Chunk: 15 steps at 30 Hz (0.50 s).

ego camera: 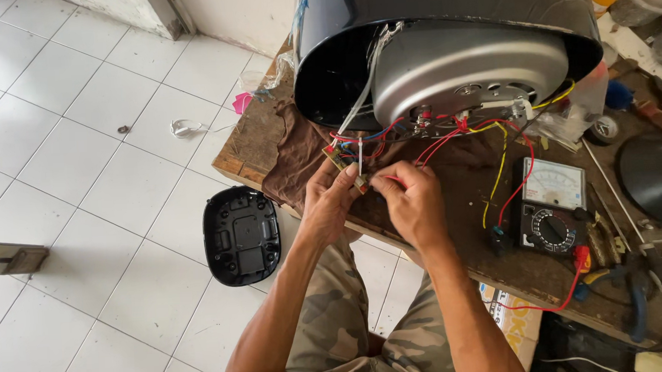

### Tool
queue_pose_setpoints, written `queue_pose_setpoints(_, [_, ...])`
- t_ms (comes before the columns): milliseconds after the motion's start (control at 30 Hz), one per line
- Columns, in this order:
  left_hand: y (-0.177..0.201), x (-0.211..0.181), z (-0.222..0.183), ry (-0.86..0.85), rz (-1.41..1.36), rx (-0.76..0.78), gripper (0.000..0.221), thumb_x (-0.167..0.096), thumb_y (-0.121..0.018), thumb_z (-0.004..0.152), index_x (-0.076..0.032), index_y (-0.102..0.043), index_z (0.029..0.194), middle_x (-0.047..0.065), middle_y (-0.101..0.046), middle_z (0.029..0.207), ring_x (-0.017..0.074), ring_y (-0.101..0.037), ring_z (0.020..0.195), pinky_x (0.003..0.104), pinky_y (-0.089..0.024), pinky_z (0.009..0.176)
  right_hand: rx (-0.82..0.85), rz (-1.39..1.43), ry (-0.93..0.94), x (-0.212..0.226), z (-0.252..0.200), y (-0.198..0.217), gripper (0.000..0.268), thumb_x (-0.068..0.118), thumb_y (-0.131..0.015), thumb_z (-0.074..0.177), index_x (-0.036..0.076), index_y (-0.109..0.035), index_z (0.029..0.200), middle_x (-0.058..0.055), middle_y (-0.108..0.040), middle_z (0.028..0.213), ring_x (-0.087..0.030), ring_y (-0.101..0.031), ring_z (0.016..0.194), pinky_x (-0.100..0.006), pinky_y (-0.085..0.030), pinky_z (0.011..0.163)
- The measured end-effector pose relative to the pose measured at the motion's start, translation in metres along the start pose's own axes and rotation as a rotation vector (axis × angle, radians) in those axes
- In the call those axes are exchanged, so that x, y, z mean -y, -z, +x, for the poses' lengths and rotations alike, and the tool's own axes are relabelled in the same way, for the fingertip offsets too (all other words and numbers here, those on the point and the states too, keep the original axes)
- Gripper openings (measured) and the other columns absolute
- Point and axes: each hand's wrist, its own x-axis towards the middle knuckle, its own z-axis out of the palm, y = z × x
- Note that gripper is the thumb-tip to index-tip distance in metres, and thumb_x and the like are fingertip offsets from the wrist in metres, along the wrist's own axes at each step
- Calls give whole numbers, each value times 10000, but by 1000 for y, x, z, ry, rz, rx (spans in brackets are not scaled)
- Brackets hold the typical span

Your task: The person connects wires to a circuit board inside an electronic appliance, then opens a cardboard package with a utility knife and removes two circuit boards wrapped in bubble wrap.

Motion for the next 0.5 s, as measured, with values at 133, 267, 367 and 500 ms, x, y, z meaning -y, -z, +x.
queue_pose_setpoints(133, [-4,-7,-5,-18,20,31,458,-99,-823,1031,-27,-695,1465,141,-805,1246,262,-814,1102,464,-701,943,-15,248,-70,33,9,20,62,182,-824,1015,141,-864,989,-69,-825,918,-176,-786,941,-330,-571,963])
queue_pose_setpoints(267, [10,5,2,-69,97,83,601,-66,-859,985,-54,-625,1539,147,-786,1260,259,-784,1154,461,-684,995,18,-116,65,45,15,33,127,191,-839,914,188,-853,1040,-31,-827,1099,-294,-771,1112,-466,-509,1044])
queue_pose_setpoints(367, [14,3,5,-111,163,92,673,-45,-868,970,-70,-576,1576,128,-769,1287,233,-768,1175,436,-677,1025,1,-321,32,57,12,23,119,328,-808,901,285,-844,1006,87,-813,1116,-212,-754,1110,-472,-445,1072])
queue_pose_setpoints(500, [27,0,12,-119,274,76,823,5,-924,897,-52,-505,1603,142,-748,1332,241,-762,1192,400,-671,1021,78,-359,-100,45,15,10,303,591,-693,967,350,-829,843,151,-829,927,-190,-790,1033,-447,-419,1105])
